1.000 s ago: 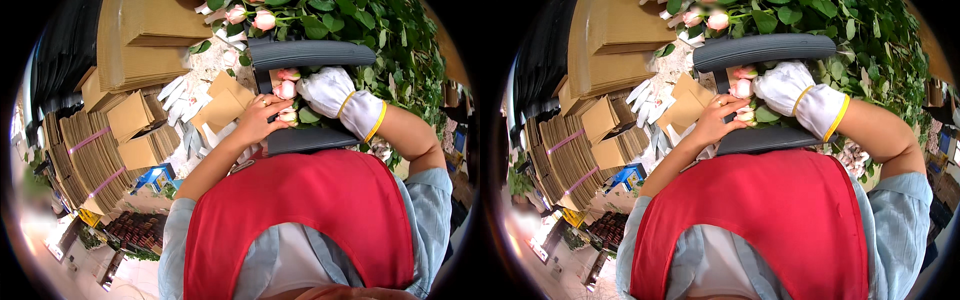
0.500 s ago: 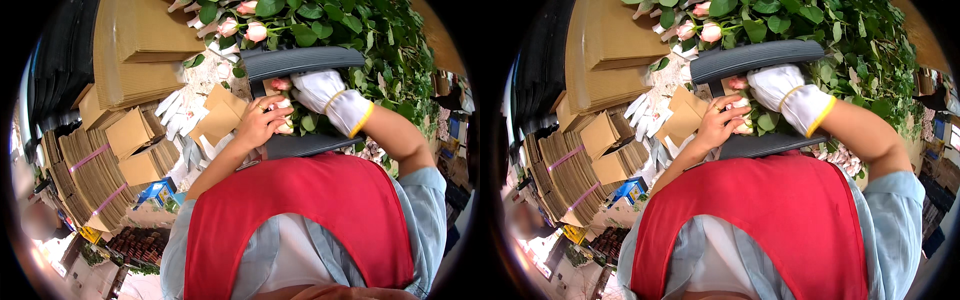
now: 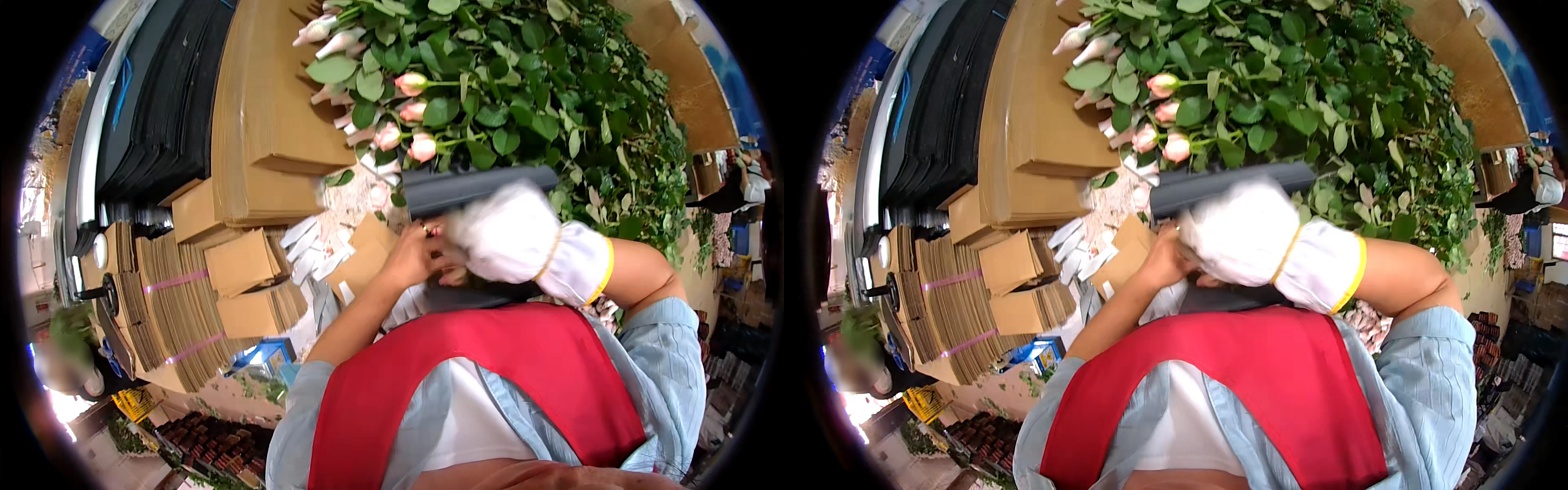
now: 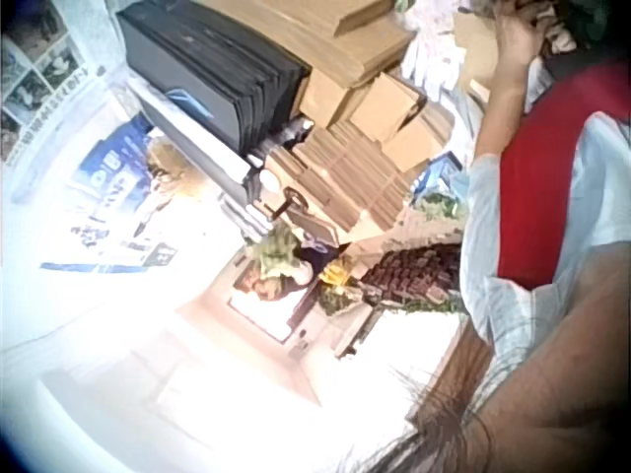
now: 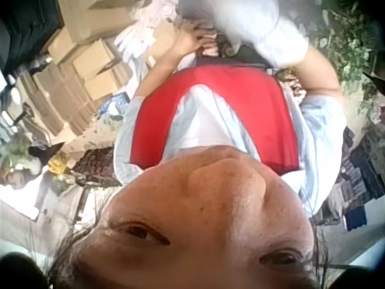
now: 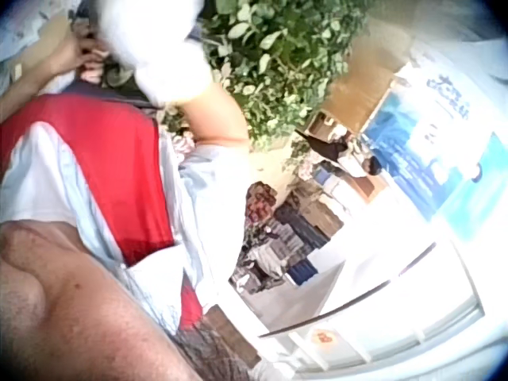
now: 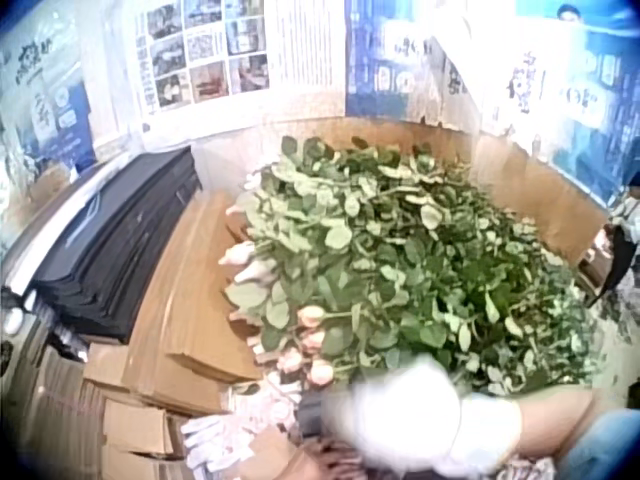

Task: The person arranges pink roses and green leaves into a black tray, then wraps the tray with plastic film. They repeat this process multiple times, placing each wrapped tray aside.

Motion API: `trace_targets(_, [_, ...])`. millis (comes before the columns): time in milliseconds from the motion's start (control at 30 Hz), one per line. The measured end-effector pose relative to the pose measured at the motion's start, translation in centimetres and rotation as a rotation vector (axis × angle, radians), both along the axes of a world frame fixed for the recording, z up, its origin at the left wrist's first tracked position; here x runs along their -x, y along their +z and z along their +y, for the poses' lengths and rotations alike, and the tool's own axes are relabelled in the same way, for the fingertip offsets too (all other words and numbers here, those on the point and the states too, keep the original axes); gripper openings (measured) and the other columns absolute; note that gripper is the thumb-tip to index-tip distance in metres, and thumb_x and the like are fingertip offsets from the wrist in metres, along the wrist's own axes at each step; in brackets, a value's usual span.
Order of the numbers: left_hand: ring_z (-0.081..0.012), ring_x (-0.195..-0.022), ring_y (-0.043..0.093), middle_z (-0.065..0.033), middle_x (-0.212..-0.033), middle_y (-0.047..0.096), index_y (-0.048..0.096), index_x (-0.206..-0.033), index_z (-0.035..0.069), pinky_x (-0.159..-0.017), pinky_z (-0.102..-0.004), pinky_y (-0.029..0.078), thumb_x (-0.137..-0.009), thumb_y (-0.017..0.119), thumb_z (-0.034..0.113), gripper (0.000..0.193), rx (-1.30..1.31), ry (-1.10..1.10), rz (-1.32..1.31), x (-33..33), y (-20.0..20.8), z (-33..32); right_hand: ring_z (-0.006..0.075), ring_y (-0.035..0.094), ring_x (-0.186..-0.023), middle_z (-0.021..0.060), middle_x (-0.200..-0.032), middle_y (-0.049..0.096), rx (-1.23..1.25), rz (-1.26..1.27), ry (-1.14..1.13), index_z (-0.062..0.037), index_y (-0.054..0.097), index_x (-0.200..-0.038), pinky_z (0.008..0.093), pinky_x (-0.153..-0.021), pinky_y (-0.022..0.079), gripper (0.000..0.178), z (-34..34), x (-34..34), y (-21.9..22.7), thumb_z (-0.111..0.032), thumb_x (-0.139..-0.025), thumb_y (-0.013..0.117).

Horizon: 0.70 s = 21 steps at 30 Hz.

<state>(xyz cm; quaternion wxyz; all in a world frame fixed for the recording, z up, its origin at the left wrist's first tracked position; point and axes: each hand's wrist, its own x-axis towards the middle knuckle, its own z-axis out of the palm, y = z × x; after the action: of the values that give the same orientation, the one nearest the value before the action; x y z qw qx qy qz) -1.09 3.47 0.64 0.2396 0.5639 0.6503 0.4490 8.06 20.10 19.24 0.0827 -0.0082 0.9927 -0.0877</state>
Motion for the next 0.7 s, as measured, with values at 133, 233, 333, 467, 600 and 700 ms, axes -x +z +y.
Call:
trace_targets(133, [-0.0328, -0.114, 0.056, -0.014, -0.123, 0.063, 0.076, -0.103, 0.015, -0.099, -0.0441, 0.042, -0.074, 0.077, 0.014, 0.029, -0.09, 0.017, 0.139, -1.6, -4.2, 0.3, 0.0306, 0.068, -0.063, 0.0121, -0.073, 0.065, -0.302, 0.331, -0.371, -0.0064, 0.063, -0.088, 0.0436, -0.054, 0.054, 0.012, 8.0, 7.1, -3.1, -0.013, -0.079, 0.064])
trace_targets(233, [-0.0353, -0.114, 0.056, -0.0153, -0.123, 0.063, 0.07, -0.116, 0.013, -0.098, -0.0449, 0.042, -0.072, 0.078, 0.011, 0.045, -0.005, 0.033, 0.075, -1.9, -3.6, 0.7, 0.0305, 0.071, -0.07, 0.0156, -0.081, 0.07, -0.199, 0.012, -0.489, -0.0029, 0.069, -0.092, 0.0435, -0.059, 0.057, 0.016, 10.7, 11.2, -3.2, -0.009, -0.081, 0.06])
trace_targets(333, [-0.0361, -0.114, 0.056, -0.0158, -0.122, 0.063, 0.064, -0.124, 0.009, -0.099, -0.0452, 0.043, -0.071, 0.077, 0.009, 0.054, 0.11, 0.054, 0.097, -2.0, -2.2, 1.0, 0.03, 0.072, -0.08, 0.0111, -0.099, 0.074, -0.277, 0.38, -0.608, -0.0088, 0.075, -0.096, 0.0448, -0.069, 0.056, 0.022, 12.3, 9.0, 1.4, -0.021, -0.084, 0.062])
trace_targets(467, [-0.0368, -0.114, 0.053, -0.0107, -0.126, 0.061, 0.063, -0.126, 0.012, -0.099, -0.0472, 0.038, -0.073, 0.08, 0.019, 0.056, 0.088, 0.067, 0.121, -1.2, -2.4, 0.0, 0.0299, 0.071, -0.078, 0.0103, -0.096, 0.073, -0.405, 0.538, -0.569, -0.0114, 0.073, -0.1, 0.0435, -0.067, 0.055, 0.022, 16.1, 0.3, 10.3, -0.022, -0.084, 0.062])
trace_targets(600, [-0.0356, -0.118, 0.053, -0.0106, -0.126, 0.062, 0.067, -0.121, 0.012, -0.102, -0.0473, 0.04, -0.069, 0.082, 0.018, 0.054, -0.032, 0.079, 0.289, -1.0, -1.6, 0.8, 0.0298, 0.071, -0.076, 0.0095, -0.093, 0.071, -0.487, 0.361, -0.599, -0.014, 0.072, -0.104, 0.0421, -0.065, 0.055, 0.023, 16.1, -10.6, 17.1, -0.023, -0.084, 0.063])
trace_targets(700, [-0.0349, -0.12, 0.052, -0.0117, -0.124, 0.065, 0.067, -0.121, 0.013, -0.104, -0.0457, 0.039, -0.072, 0.08, 0.017, 0.051, -0.046, 0.026, 0.146, -0.9, -2.1, 1.8, 0.0296, 0.07, -0.074, 0.0089, -0.092, 0.07, -0.47, 0.169, -0.521, -0.0159, 0.07, -0.107, 0.0411, -0.063, 0.055, 0.025, 10.3, -14.1, 19.2, -0.023, -0.085, 0.064])
